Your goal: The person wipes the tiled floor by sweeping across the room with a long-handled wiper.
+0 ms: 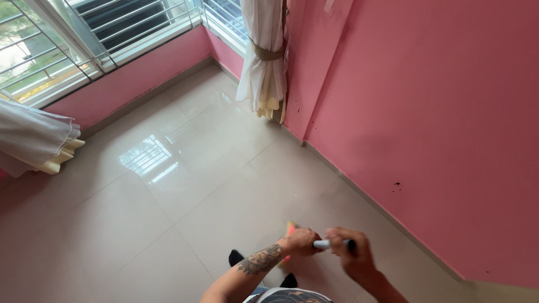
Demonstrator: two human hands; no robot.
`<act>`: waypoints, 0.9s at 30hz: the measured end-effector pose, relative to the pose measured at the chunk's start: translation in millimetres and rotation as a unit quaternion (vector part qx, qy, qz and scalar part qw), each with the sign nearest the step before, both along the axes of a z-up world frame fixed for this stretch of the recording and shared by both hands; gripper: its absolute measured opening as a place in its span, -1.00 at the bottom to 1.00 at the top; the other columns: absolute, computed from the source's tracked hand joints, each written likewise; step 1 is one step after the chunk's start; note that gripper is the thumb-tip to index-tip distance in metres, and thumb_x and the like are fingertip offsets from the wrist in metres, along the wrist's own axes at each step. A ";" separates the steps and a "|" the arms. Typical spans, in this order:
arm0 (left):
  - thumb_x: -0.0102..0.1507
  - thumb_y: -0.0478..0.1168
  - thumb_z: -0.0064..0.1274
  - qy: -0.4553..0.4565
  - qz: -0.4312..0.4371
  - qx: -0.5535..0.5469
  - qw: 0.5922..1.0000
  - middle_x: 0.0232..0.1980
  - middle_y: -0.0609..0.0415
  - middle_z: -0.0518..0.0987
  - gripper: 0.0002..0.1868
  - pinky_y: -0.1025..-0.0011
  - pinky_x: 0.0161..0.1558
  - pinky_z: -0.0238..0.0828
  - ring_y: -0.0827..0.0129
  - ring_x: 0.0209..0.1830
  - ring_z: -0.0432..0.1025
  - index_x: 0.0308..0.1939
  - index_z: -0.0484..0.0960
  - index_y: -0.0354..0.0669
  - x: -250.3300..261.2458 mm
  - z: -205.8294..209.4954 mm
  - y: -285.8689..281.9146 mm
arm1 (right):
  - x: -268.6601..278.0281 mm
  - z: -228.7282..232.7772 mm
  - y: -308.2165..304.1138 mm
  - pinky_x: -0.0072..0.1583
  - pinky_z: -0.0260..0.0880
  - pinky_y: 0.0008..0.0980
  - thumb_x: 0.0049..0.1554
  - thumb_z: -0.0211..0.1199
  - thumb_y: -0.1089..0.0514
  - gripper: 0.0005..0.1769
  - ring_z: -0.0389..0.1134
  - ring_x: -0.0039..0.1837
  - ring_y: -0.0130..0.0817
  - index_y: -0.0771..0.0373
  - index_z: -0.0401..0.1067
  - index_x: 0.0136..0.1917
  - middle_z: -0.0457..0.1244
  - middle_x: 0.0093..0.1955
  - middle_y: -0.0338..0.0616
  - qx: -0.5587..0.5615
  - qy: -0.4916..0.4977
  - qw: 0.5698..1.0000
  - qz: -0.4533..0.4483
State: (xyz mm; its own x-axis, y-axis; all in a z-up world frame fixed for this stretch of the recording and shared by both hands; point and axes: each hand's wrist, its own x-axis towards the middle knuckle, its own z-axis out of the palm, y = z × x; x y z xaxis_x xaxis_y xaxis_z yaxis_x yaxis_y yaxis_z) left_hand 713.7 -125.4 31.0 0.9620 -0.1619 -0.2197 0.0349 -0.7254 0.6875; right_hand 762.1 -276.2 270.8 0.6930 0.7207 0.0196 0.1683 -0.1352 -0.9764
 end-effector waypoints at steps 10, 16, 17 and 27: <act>0.30 -0.19 0.01 -0.086 -0.038 -0.176 0.980 -0.19 -0.04 0.60 -0.85 0.20 -0.15 0.51 0.17 -0.18 0.53 -0.13 0.57 -0.17 3.2 -23.9 87.2 | -25.9 -19.5 121.5 -0.33 0.04 -0.34 0.27 0.22 0.10 -0.49 -0.01 -0.39 -0.48 0.35 0.25 -0.45 0.01 -0.50 -0.23 -0.020 -0.049 0.999 0.001; 0.28 -0.05 0.11 0.067 0.038 0.054 0.996 -0.25 -0.01 0.67 -0.82 0.15 -0.12 0.49 0.08 -0.20 0.58 -0.25 0.70 -0.01 -11.6 -15.8 190.3 | -35.6 -35.7 174.0 -0.27 0.16 -0.41 0.30 0.13 0.14 -0.59 0.11 -0.35 -0.51 0.36 0.33 -0.36 0.16 -0.42 -0.24 0.084 -0.022 0.996 0.000; 0.27 -0.04 0.11 0.081 0.046 0.065 0.994 -0.23 -0.01 0.67 -0.83 0.13 -0.10 0.49 0.06 -0.18 0.59 -0.20 0.71 0.03 -15.6 -15.1 204.4 | -36.8 -41.6 181.0 -0.26 0.17 -0.43 0.30 0.11 0.15 -0.62 0.13 -0.33 -0.51 0.36 0.36 -0.32 0.17 -0.40 -0.23 0.100 -0.017 0.995 -0.009; 0.20 -0.15 0.20 0.039 0.118 0.120 0.985 -0.22 -0.03 0.65 -0.91 0.12 -0.12 0.52 0.02 -0.18 0.55 -0.31 0.73 -0.03 -11.0 -20.8 252.9 | -0.2 -115.2 175.1 0.12 0.52 -0.22 0.44 -0.01 0.15 -0.48 0.20 -0.26 -0.46 0.29 0.25 -0.38 0.13 -0.36 -0.24 0.196 0.041 0.980 0.015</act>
State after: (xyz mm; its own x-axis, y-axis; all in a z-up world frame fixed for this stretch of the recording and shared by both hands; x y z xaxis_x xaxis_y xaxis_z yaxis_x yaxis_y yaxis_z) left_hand 702.7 127.5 10.2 0.9452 0.1303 -0.2994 0.2686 -0.8316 0.4861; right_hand 761.9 -101.1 155.6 0.6830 0.6883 0.2442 0.0853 0.2569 -0.9627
